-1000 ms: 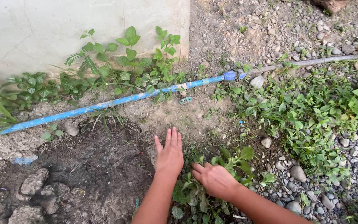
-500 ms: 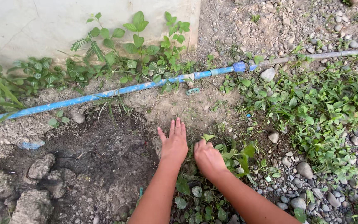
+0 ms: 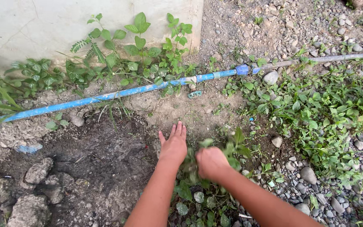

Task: The person pulls weeds and grass from the soil around a blue pipe and a building foundation using their hands.

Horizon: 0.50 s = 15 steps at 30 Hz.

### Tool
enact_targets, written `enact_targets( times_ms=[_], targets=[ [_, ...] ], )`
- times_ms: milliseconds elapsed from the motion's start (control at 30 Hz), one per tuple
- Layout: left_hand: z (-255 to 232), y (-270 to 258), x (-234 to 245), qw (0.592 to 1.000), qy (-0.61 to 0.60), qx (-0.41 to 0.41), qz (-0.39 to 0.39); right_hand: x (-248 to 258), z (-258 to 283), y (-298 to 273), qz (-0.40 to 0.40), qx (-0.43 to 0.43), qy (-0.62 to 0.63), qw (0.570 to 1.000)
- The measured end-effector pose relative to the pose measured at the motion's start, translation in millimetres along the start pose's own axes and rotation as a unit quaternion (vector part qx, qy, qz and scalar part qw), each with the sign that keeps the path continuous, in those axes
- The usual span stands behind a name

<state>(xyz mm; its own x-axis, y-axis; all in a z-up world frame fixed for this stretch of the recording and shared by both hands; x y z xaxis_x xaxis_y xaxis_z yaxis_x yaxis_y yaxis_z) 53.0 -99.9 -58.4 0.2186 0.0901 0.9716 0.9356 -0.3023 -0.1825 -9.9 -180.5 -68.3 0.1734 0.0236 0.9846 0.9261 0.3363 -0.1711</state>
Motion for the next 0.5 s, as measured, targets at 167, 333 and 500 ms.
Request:
enact_targets(
  times_ms=[167,333,500],
  targets=[
    [2.6,5.5,-1.3,0.999,-0.012,-0.007,0.034,13.5,54.1,-63.1,0.031,0.119,0.071,0.990],
    [5.4,3.5,3.1,0.998,-0.027,0.000,0.050,46.5,51.6,-27.5,-0.153,0.163,0.053,0.973],
    [5.4,3.9,2.9,0.999,-0.026,-0.001,0.047,26.1,53.8,-9.9,-0.169,0.132,-0.076,0.974]
  ],
)
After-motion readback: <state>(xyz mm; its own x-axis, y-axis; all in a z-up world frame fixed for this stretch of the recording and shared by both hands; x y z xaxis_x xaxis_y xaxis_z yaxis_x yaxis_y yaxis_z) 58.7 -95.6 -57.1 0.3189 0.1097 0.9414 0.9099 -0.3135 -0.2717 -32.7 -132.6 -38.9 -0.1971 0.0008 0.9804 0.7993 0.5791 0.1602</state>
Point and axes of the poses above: each hand's wrist, its own y-axis towards the middle knuckle, its own x-axis out of the back of the hand, z = x × y, the point moved 10 cm from there along y, towards the middle knuckle, and after that the axes turned 9 degrees about -z, right-handed, at the moved point
